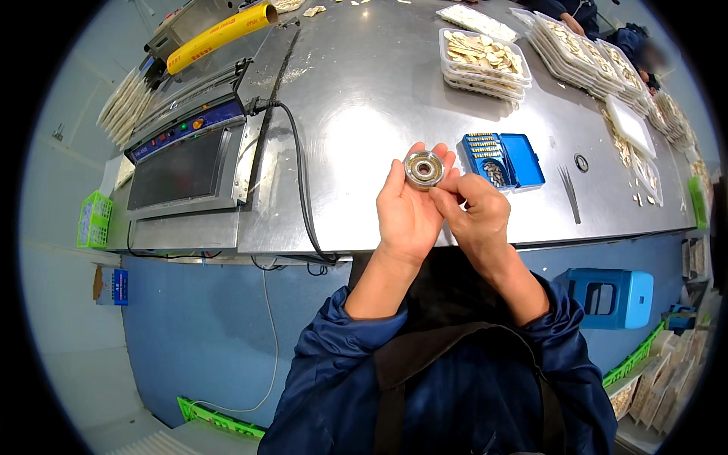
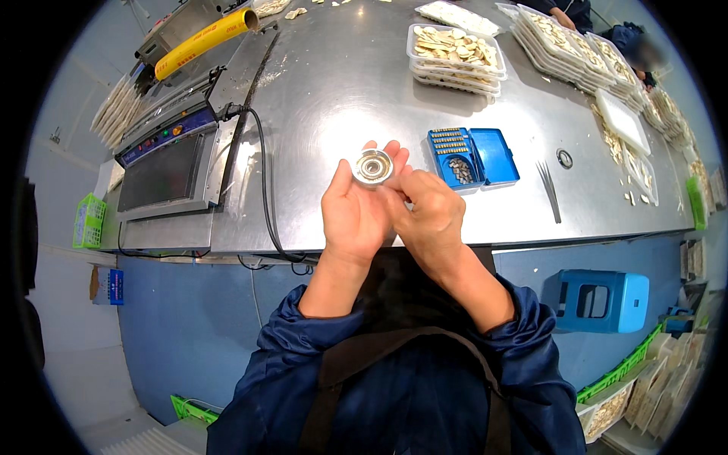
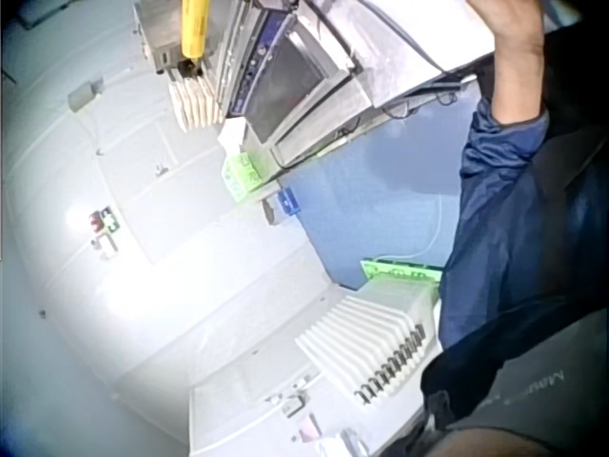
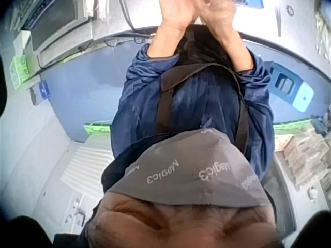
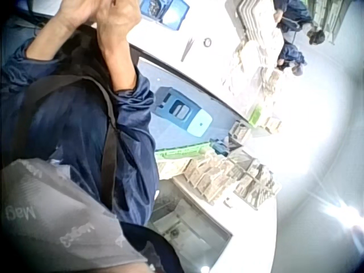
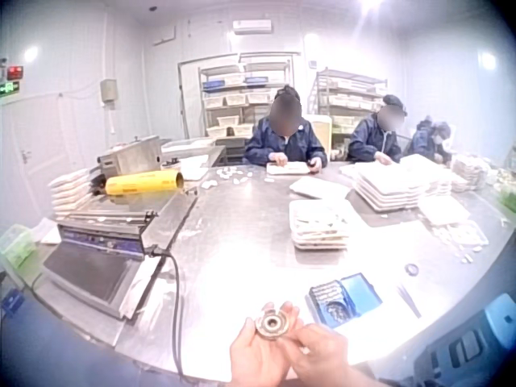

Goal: The person retrieves a small blue case and tweezers, then uses the tweezers to place small metal components into a cylindrical bearing held in their hand. They repeatedly pick components from the case and insert them into the bearing, then place a metal ring on top.

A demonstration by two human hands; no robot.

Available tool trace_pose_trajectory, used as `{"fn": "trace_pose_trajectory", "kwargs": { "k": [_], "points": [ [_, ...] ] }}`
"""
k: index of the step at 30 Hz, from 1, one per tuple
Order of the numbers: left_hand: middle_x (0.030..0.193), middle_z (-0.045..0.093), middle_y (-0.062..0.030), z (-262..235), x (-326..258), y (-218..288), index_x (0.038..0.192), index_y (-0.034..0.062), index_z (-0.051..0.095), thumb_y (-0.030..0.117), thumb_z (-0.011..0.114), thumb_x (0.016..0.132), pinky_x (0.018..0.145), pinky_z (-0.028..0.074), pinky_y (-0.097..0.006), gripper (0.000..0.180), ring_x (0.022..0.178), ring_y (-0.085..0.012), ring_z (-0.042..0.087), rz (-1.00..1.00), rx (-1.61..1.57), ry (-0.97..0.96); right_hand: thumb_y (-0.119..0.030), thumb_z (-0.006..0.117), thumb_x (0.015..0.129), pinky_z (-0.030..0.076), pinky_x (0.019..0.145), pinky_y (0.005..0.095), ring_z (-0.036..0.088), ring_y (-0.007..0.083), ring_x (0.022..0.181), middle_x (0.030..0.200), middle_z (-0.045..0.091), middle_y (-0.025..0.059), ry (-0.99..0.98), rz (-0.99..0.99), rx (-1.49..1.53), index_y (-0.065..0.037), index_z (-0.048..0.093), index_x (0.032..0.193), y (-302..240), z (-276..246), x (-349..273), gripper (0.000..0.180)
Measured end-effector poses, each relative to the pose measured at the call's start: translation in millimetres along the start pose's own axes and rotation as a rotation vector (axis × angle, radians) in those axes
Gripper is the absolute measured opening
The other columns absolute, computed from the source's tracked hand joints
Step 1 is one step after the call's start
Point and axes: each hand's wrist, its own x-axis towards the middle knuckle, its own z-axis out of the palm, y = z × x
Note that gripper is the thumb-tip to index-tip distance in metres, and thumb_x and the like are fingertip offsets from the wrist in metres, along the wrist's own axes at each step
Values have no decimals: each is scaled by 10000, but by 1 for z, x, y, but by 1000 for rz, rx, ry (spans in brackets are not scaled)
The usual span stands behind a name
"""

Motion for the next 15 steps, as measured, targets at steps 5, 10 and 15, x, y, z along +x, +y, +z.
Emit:
{"fn": "trace_pose_trajectory", "kwargs": {
  "k": [5,10,15],
  "points": [
    [1327,390,-222,-2,1,2,1321,17,295,345,268,997,1058,330,-476,462,1246,-355,390,7,2,-10,-140,761,668,443,530,320,560,220,600,653,562,69,-32,-44,-193,-35,579,726,3,-6,9,218],
    [1323,395,-228,2,-2,4,1305,20,309,345,259,998,1048,343,-469,449,1228,-347,408,-13,-12,18,-174,827,615,481,603,290,584,187,686,752,594,73,-148,6,-240,-31,606,857,-6,-19,15,357],
    [1336,396,-234,-2,-3,-1,1292,18,330,318,246,1003,1056,338,-459,425,1230,-344,408,-71,-43,13,-205,810,603,477,599,339,586,241,708,744,588,81,-54,-43,-226,-25,579,867,-4,-5,16,394]
  ]
}}
